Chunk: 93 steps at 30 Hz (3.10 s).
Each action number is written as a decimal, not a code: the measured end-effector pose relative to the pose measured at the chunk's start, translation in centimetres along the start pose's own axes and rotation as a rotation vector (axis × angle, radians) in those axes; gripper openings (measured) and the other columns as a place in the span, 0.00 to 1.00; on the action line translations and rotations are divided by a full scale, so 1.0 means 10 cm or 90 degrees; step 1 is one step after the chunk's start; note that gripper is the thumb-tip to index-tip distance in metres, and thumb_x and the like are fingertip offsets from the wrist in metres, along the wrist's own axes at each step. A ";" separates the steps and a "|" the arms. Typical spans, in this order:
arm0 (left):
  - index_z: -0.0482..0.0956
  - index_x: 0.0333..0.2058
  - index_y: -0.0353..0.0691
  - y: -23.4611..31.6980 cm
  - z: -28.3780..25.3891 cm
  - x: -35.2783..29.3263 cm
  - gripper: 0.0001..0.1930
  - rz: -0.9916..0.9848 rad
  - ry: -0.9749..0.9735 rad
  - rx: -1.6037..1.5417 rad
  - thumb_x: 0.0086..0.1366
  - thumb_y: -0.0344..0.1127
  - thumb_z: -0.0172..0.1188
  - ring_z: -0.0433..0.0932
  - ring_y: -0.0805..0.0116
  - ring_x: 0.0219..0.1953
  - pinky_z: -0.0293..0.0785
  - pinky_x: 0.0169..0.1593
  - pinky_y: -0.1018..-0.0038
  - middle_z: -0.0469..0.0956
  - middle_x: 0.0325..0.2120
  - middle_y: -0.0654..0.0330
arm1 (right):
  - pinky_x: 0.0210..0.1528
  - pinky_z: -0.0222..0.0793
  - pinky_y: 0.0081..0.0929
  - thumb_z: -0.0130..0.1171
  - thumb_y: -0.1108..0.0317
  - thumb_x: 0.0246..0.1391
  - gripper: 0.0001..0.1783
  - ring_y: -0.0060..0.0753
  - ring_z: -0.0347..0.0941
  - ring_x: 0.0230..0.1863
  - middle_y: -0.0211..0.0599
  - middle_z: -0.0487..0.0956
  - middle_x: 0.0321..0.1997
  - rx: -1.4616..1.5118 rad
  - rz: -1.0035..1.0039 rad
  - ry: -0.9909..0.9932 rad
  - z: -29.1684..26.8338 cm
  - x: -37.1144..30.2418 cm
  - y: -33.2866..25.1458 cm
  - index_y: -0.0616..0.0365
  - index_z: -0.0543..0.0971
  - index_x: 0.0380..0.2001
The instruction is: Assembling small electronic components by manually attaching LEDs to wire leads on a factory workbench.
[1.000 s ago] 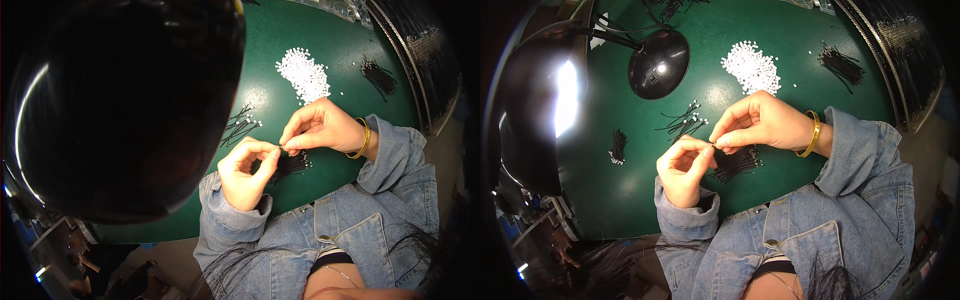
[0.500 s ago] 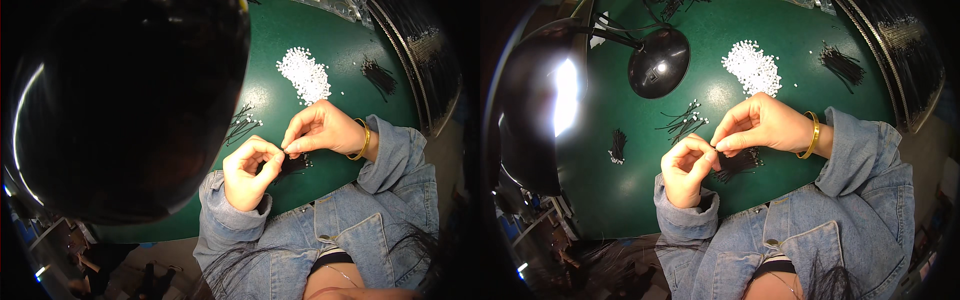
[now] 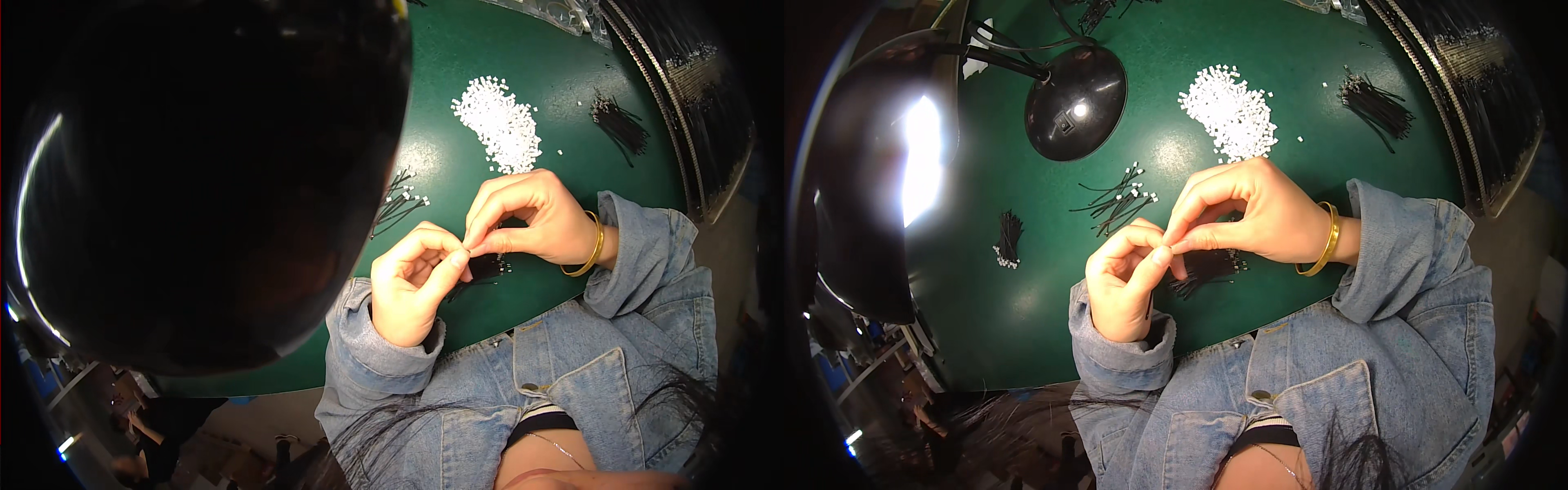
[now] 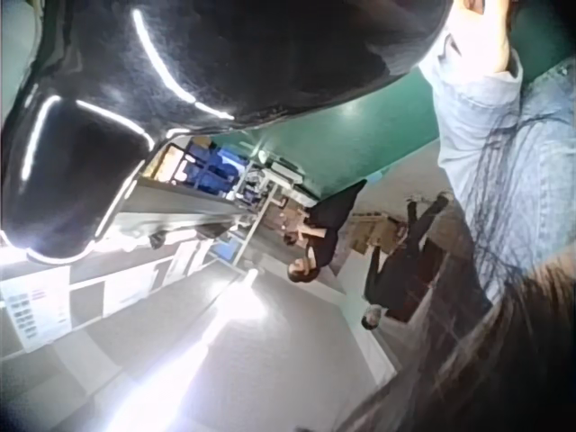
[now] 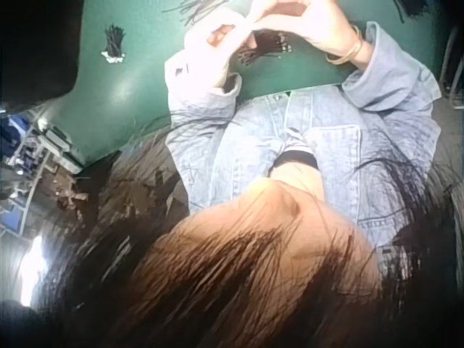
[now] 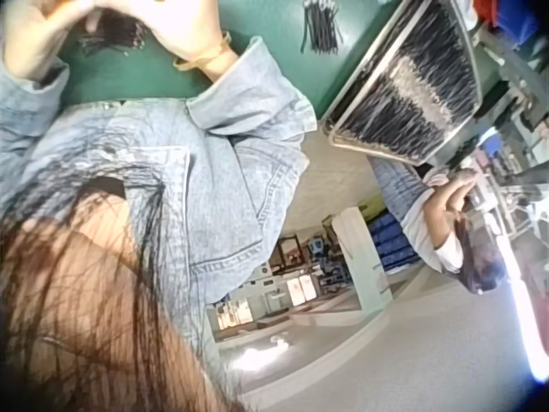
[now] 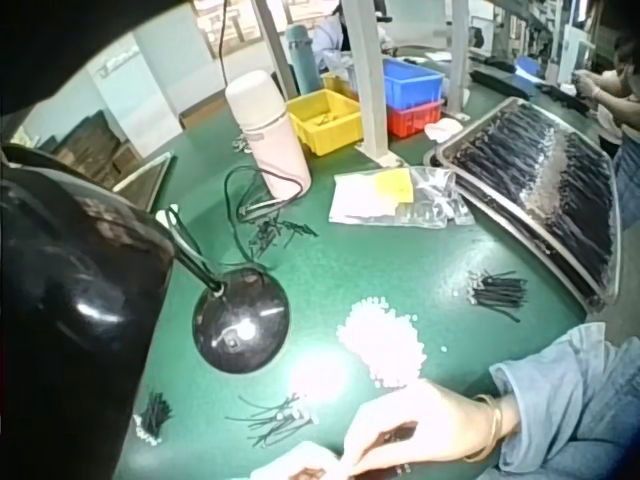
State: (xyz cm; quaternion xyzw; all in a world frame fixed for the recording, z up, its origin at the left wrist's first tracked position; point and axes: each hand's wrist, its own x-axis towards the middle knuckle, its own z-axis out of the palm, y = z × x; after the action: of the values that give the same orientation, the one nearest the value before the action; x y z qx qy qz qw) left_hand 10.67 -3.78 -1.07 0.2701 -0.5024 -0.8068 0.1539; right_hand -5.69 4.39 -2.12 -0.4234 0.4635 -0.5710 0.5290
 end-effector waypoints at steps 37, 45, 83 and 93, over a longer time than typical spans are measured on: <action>0.76 0.26 0.35 -0.10 -0.02 0.03 0.07 0.156 -0.083 0.681 0.44 0.22 0.60 0.69 0.66 0.25 0.65 0.30 0.75 0.71 0.21 0.60 | 0.34 0.62 0.24 0.63 0.74 0.31 0.10 0.31 0.63 0.33 0.29 0.69 0.26 -0.683 -0.187 0.042 -0.46 0.11 0.03 0.58 0.76 0.23; 0.76 0.28 0.32 -0.03 -0.03 0.05 0.08 0.206 -0.078 0.622 0.45 0.20 0.59 0.71 0.65 0.26 0.67 0.30 0.77 0.73 0.23 0.57 | 0.37 0.63 0.28 0.61 0.72 0.33 0.07 0.34 0.64 0.33 0.28 0.70 0.25 -0.733 -0.162 0.065 -0.45 0.12 0.03 0.56 0.74 0.21; 0.74 0.25 0.31 -0.04 -0.03 0.01 0.03 0.151 0.085 0.280 0.49 0.19 0.57 0.69 0.74 0.27 0.65 0.33 0.81 0.71 0.23 0.59 | 0.35 0.70 0.17 0.59 0.80 0.41 0.06 0.23 0.73 0.32 0.36 0.77 0.28 -0.157 -0.016 0.001 -0.01 -0.01 -0.07 0.63 0.78 0.27; 0.74 0.26 0.32 0.00 -0.01 0.01 0.04 0.069 0.057 0.186 0.49 0.20 0.57 0.70 0.73 0.29 0.64 0.36 0.80 0.73 0.25 0.58 | 0.28 0.68 0.17 0.61 0.79 0.38 0.05 0.25 0.74 0.27 0.36 0.77 0.26 -0.128 -0.054 0.028 -0.01 -0.01 0.01 0.61 0.78 0.24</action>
State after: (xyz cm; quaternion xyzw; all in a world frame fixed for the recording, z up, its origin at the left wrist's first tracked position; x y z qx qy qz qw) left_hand 10.65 -3.93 -1.10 0.2978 -0.6211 -0.7028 0.1780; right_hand -5.80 4.46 -2.26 -0.4808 0.5119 -0.5525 0.4489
